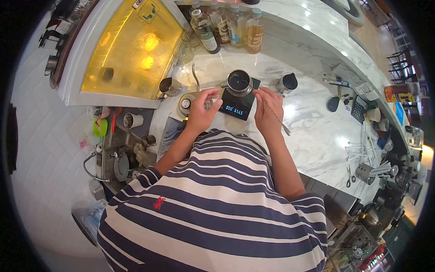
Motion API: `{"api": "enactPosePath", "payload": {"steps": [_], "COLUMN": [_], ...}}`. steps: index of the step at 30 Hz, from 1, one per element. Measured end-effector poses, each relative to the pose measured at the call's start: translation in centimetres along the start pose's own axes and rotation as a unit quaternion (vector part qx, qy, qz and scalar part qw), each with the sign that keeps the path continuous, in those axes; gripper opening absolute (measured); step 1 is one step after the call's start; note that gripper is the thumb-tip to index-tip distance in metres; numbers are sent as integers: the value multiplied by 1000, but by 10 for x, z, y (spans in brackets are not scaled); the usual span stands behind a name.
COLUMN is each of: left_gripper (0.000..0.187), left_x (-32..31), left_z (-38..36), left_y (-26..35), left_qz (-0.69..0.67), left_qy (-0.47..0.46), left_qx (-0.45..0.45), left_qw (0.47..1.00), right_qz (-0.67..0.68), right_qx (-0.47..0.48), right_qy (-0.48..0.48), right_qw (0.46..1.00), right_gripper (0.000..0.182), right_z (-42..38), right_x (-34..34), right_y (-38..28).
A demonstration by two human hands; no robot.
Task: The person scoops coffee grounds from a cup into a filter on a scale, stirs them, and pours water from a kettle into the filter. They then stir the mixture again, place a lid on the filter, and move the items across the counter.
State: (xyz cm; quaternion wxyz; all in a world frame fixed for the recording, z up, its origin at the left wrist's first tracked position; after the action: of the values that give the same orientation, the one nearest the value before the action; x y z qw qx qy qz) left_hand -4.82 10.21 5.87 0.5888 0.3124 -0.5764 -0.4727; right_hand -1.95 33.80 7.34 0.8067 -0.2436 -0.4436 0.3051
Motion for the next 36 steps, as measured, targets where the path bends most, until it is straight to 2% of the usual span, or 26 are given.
{"api": "enactPosePath", "payload": {"steps": [4,9,12,17,23,31,36], "left_gripper": [41,42,42,42,41,40,40], "left_x": [0,1,1,-4,-6,-6,-2], "left_z": [1,-2,-4,0,-3,-4,-4], "left_y": [-1,0,-1,1,-4,-8,-9], "left_qz": [-5,-1,0,-18,-16,-13,-5], "left_qy": [-7,-14,-13,-12,-22,-15,-18], "left_qx": [9,13,8,10,7,19,5], "left_qw": [1000,1000,1000,1000,1000,1000,1000], "right_qz": [19,-26,-5,6,-12,1,-6], "right_qx": [26,10,-7,16,2,35,3], "right_qy": [-5,17,11,-14,12,-5,7], "right_qw": [999,999,1000,1000,1000,999,1000], "right_gripper": [13,12,12,12,11,14,12], "right_z": [0,6,1,5,6,12,5], "right_x": [-7,-8,1,-8,-4,-11,-5], "right_y": [-10,1,1,-14,4,-14,3]}}
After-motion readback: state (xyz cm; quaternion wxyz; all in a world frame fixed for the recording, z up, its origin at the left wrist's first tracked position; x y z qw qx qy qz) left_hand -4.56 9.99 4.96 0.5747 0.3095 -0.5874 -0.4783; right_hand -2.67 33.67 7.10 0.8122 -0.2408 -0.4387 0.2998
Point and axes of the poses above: each hand's wrist, its own z-axis towards the middle knuckle, its own x-axis out of the back of the hand, y = z × x, the point moved 4 cm from there along z, towards the middle knuckle, and after that the axes turned 1 degree about -x, right-handed, at the moved point
